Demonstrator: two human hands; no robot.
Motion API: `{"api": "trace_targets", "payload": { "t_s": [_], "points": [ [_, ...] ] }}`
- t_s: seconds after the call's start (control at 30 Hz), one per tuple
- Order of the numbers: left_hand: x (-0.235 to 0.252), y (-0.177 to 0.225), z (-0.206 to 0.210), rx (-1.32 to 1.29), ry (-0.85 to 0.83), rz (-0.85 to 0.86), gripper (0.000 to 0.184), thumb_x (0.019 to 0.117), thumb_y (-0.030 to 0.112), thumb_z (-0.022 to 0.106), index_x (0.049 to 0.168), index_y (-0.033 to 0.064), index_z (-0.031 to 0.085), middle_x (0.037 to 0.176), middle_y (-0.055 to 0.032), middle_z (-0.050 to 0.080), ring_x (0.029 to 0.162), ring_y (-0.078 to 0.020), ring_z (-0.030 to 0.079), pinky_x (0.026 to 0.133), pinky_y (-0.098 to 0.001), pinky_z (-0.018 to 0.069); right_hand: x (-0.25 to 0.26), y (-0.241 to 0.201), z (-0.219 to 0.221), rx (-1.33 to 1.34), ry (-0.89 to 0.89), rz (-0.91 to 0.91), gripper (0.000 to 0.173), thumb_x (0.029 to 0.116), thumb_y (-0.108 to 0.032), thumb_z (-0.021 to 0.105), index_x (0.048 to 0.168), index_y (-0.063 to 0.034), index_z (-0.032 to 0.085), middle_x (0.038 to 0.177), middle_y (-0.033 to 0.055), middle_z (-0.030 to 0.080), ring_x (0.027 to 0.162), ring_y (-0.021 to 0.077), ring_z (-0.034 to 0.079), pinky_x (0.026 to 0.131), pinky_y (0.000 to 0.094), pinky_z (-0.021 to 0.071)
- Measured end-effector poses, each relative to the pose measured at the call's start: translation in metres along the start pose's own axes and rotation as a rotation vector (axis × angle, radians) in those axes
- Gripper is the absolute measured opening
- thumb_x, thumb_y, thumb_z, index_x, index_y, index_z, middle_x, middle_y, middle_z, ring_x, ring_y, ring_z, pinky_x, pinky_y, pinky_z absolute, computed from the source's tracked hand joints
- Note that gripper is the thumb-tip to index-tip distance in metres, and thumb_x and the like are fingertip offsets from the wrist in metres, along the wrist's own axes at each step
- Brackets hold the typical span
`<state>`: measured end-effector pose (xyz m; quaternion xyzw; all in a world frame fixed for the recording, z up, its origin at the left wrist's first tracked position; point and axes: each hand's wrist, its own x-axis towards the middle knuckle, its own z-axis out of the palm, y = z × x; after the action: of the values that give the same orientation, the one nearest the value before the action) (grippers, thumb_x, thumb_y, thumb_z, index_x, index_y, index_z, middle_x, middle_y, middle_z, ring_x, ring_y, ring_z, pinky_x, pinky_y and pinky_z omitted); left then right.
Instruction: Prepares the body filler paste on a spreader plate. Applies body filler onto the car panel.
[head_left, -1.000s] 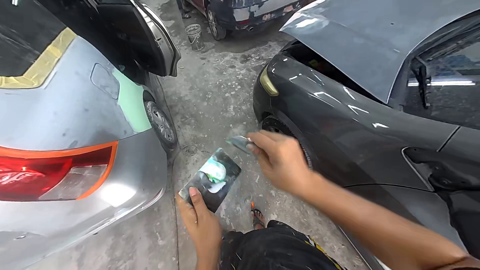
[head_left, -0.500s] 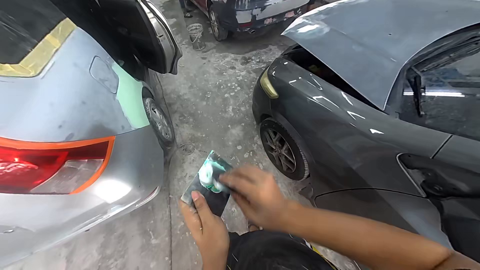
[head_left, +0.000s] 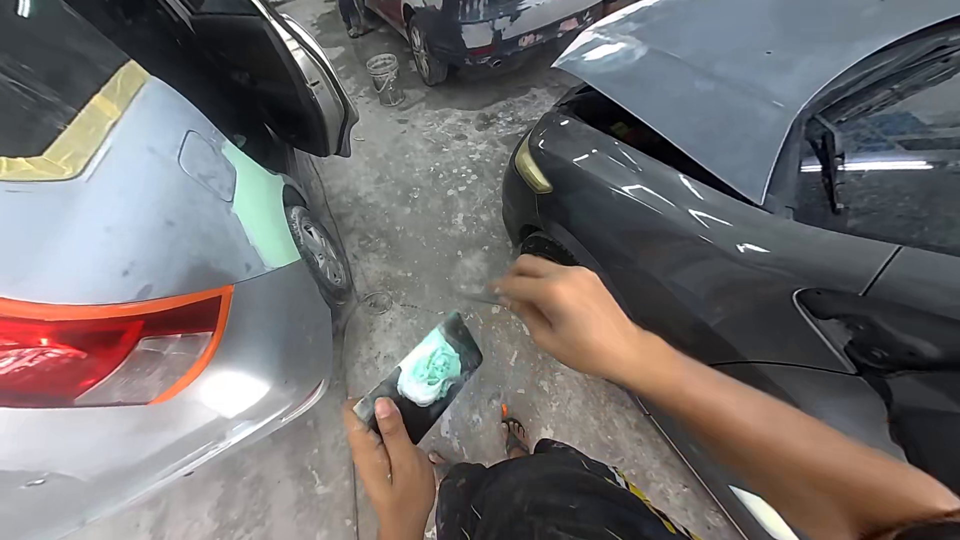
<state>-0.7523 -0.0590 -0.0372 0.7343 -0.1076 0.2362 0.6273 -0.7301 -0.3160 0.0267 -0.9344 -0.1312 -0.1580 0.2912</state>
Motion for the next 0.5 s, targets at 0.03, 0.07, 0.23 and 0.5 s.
{"api": "trace_targets", "payload": {
  "t_s": [0.03, 0.07, 0.23, 0.5],
  "points": [
    [-0.001, 0.001, 0.002, -0.051, 0.02, -0.023, 0.023, 0.1106, 0.024, 0.038, 0.118, 0.0039, 0.048, 0.097, 0.0053, 0.061, 0.09, 0.0009, 0.064, 0.085, -0.0186, 0.0554, -0.006, 0.001, 0.01, 0.214, 0.138, 0.119, 0.02, 0.0989, -0.013, 0.06, 0.114, -0.0108, 0.073, 0.097, -0.0014, 0.069, 0.078, 0.0094, 0.067, 0.068, 0.0305, 0.0596],
    [-0.001, 0.002, 0.003, -0.085, 0.029, -0.039, 0.022, 0.1106, 0.023, 0.038, 0.118, 0.0045, 0.048, 0.097, 0.0053, 0.061, 0.09, 0.0002, 0.064, 0.085, -0.0194, 0.0558, -0.011, -0.001, 0.023, 0.47, 0.257, 0.248, 0.02, 0.0978, -0.008, 0.063, 0.117, -0.0068, 0.07, 0.096, 0.0023, 0.073, 0.076, 0.0118, 0.071, 0.067, 0.0299, 0.0629],
    [-0.004, 0.01, 0.014, 0.021, -0.101, -0.016, 0.036, 0.1106, 0.034, 0.039, 0.118, 0.0002, 0.048, 0.096, 0.0022, 0.061, 0.087, 0.0007, 0.064, 0.082, -0.0188, 0.0563, -0.03, -0.018, 0.081, 0.861, 0.295, 0.523, 0.021, 0.0931, -0.001, 0.067, 0.112, -0.0081, 0.066, 0.087, 0.0052, 0.074, 0.075, 0.0168, 0.071, 0.067, 0.0337, 0.0619],
    [-0.01, 0.014, 0.004, 0.241, -0.282, -0.103, 0.038, 0.1067, 0.038, 0.049, 0.105, 0.0028, 0.063, 0.077, 0.0034, 0.069, 0.069, -0.0028, 0.068, 0.063, -0.0235, 0.0603, -0.011, -0.027, 0.043, 1.061, 0.382, 0.311, 0.019, 0.1001, -0.002, 0.059, 0.118, -0.0063, 0.056, 0.098, 0.0079, 0.069, 0.084, 0.0155, 0.07, 0.074, 0.0309, 0.0615]
  ]
}}
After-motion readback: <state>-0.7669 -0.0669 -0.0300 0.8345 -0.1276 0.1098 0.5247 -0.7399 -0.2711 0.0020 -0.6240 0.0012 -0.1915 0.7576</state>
